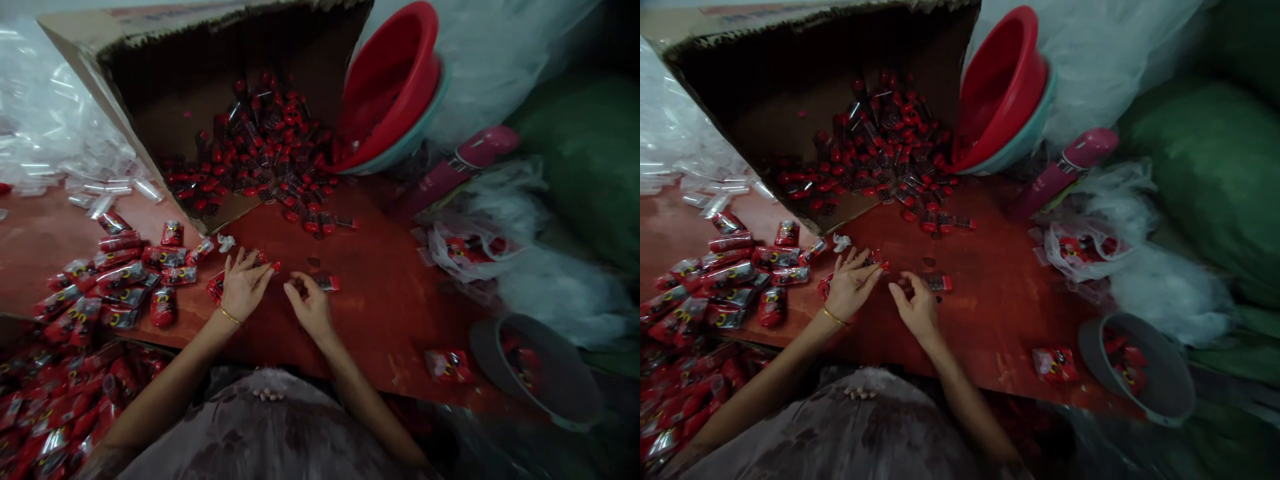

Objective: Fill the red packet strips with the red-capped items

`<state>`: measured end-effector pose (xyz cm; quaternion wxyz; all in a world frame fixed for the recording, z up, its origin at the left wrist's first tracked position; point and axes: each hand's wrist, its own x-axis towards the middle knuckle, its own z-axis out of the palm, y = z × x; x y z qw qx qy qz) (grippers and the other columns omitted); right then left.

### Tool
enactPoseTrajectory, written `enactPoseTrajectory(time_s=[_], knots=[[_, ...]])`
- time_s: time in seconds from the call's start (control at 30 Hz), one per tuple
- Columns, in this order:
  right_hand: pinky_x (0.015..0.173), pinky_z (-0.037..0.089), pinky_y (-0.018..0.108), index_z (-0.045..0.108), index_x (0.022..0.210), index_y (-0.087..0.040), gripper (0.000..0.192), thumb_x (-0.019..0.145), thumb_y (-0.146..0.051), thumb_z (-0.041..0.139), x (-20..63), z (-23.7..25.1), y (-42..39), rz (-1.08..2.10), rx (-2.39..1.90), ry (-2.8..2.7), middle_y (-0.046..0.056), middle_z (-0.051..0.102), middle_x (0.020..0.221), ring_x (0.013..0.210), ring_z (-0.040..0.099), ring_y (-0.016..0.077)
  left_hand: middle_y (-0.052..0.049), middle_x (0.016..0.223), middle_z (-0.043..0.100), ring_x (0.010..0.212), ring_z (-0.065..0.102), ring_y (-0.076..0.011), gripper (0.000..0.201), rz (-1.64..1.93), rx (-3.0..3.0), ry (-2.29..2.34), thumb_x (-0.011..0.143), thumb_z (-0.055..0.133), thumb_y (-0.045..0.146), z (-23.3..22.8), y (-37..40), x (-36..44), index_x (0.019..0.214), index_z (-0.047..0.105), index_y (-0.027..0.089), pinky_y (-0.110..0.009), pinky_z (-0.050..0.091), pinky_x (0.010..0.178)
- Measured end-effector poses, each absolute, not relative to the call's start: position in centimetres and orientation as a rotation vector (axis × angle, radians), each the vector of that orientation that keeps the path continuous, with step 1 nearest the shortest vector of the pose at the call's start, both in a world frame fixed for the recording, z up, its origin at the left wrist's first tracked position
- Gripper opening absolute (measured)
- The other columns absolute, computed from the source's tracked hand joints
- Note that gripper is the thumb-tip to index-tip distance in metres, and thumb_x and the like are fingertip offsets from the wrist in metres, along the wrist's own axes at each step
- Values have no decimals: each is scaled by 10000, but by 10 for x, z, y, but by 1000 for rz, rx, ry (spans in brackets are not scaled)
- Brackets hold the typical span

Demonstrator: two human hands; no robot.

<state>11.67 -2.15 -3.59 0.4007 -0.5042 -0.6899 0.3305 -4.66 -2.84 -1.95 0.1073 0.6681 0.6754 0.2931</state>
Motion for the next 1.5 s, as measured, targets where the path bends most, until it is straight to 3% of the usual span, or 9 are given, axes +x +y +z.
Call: enactPoseTrajectory(time_s=[0.17,0.27,0.4,0.67,0.77,1.03,1.2,1.4,1.5], knots=[[726,460,252,640,877,-171,249,838,-382,512,96,-33,-13,1178,-1119,-1431,17,659,809,761,592,141,-67,1225,595,1210,466,-255,335,1184,1524,1667,804,556,390,-6,-32,-33,1095,647,251,-403,314,1033],[638,441,223,637,802,-172,247,840,-376,503,98,-32,-15,1174,-1116,-1372,-7,623,713,662,555,122,-75,955,686,889,625,-200,418,1207,1006,1455,702,641,491,-3,-32,-27,963,678,167,-292,475,808],[617,418,216,623,750,-171,247,842,-364,498,107,-34,-20,1125,-1147,-1428,-11,608,679,632,533,119,-42,691,659,572,565,-114,459,1115,572,1275,516,758,521,-1,-30,-20,738,679,127,-236,470,579],[512,350,203,527,618,-179,337,868,-380,425,106,-38,-28,973,-1218,-1517,-35,483,544,516,438,98,11,510,587,510,479,-95,289,1295,872,1396,558,765,406,-18,-33,-13,538,665,136,-216,411,528],[502,328,208,476,590,-189,373,895,-378,375,106,-35,-25,833,-1272,-1608,-39,444,523,500,417,96,-5,591,633,562,523,-103,289,1312,787,1341,542,777,397,-18,-34,-10,622,694,133,-220,442,583],[715,399,331,565,1100,-141,404,898,-438,381,142,-19,-12,305,-1803,-2007,128,599,934,826,563,232,27,580,594,569,554,-86,390,1271,342,1225,378,854,356,-4,-28,-13,545,589,123,-235,491,624],[789,386,354,617,1030,-190,262,847,-338,501,174,-36,-33,196,-1763,-2141,102,564,1016,912,526,233,26,621,627,564,582,-91,405,1224,198,1144,379,865,321,0,-24,-14,573,562,136,-245,497,634],[818,355,402,543,1147,-119,476,847,-478,456,183,-48,-43,86,-1932,-1927,161,550,1121,1003,473,287,23,587,625,553,582,-98,349,1103,180,1084,454,849,315,1,-25,-7,653,611,156,-250,482,642],[811,328,395,606,1022,-157,347,873,-421,437,174,-47,-36,115,-1994,-1948,127,588,1083,946,477,272,27,575,619,551,579,-97,309,1087,188,1087,490,837,307,1,-27,-5,646,614,162,-257,484,660]])
